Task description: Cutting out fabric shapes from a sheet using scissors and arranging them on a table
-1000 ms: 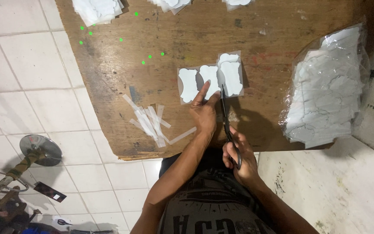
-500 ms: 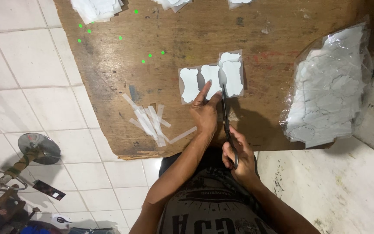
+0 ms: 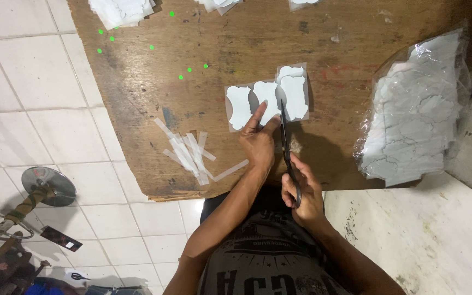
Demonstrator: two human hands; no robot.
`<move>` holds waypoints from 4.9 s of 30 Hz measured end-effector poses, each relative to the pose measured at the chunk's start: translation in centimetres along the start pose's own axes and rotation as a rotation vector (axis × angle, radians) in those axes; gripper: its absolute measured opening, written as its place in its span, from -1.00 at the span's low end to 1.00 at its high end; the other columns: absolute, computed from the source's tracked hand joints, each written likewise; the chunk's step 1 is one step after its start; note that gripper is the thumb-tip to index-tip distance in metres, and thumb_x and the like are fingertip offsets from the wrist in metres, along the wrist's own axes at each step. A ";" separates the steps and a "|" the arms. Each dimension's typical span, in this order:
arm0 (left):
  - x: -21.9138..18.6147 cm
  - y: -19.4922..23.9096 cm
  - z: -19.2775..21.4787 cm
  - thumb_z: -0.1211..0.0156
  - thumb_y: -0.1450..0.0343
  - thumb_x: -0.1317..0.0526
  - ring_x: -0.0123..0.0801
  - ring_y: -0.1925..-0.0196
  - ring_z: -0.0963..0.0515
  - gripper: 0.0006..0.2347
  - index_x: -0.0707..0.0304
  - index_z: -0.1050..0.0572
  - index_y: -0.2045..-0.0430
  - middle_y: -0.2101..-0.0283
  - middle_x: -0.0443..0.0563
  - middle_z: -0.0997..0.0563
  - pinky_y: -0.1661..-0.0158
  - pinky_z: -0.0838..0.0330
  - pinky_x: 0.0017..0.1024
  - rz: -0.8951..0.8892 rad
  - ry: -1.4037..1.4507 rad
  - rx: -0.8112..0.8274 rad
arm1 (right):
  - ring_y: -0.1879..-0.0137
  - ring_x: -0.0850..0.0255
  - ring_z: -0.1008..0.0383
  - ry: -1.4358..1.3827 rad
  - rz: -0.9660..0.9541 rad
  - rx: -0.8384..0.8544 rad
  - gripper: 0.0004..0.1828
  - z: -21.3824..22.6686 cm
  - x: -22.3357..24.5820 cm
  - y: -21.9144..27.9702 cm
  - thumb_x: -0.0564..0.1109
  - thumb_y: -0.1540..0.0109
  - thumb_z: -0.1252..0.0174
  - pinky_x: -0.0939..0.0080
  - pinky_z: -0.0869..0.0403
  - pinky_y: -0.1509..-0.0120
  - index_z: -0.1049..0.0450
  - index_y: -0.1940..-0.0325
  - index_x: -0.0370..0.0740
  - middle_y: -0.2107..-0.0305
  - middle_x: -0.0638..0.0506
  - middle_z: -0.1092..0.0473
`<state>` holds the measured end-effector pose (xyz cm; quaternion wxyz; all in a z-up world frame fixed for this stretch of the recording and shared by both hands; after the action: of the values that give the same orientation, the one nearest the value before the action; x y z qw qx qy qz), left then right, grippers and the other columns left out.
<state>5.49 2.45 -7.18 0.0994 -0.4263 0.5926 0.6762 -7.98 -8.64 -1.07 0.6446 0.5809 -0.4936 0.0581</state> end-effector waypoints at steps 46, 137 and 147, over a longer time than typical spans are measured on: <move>-3.3 2.8 0.0 -0.40 -0.22 0.51 -0.40 0.33 -0.68 -0.60 0.35 -0.61 0.03 0.31 0.19 -0.65 0.32 -0.64 -0.42 0.036 0.090 -0.007 | 0.75 0.24 -0.27 -0.109 0.018 0.020 -0.45 -2.2 4.3 -4.3 -0.11 -0.26 -0.26 0.45 -0.16 0.78 -0.37 -0.33 -0.23 0.65 -0.11 -0.28; -2.2 2.3 -1.0 -0.44 -0.22 0.39 -0.44 0.13 -0.51 -0.61 0.30 -0.61 0.04 0.25 0.08 -0.59 0.07 -0.44 -0.40 -0.044 -0.203 0.059 | 0.76 0.24 -0.29 -0.060 0.015 -0.009 -0.46 -0.4 0.9 -2.0 -0.18 -0.29 -0.18 0.47 -0.15 0.82 -0.30 -0.35 -0.30 0.62 -0.11 -0.23; -1.7 2.2 -1.0 -0.44 -0.21 0.39 -0.37 0.01 -0.57 -0.60 0.24 -0.63 0.04 0.10 0.13 -0.61 0.05 -0.51 -0.38 -0.009 -0.145 0.053 | 0.75 0.27 -0.28 -0.109 0.028 -0.023 -0.47 -1.1 1.9 -3.9 -0.15 -0.28 -0.23 0.51 -0.11 0.81 -0.34 -0.33 -0.25 0.63 -0.07 -0.25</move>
<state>5.63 1.57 -4.36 0.1565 -0.3762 0.5995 0.6888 -3.88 -9.95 -2.27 0.6225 0.5690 -0.5365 0.0298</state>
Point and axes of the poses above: each hand's wrist, its own y-axis away from the middle knuckle, its own z-axis out of the back of the hand, x = y × z, the point moved 9 cm from there along -y, towards the middle knuckle
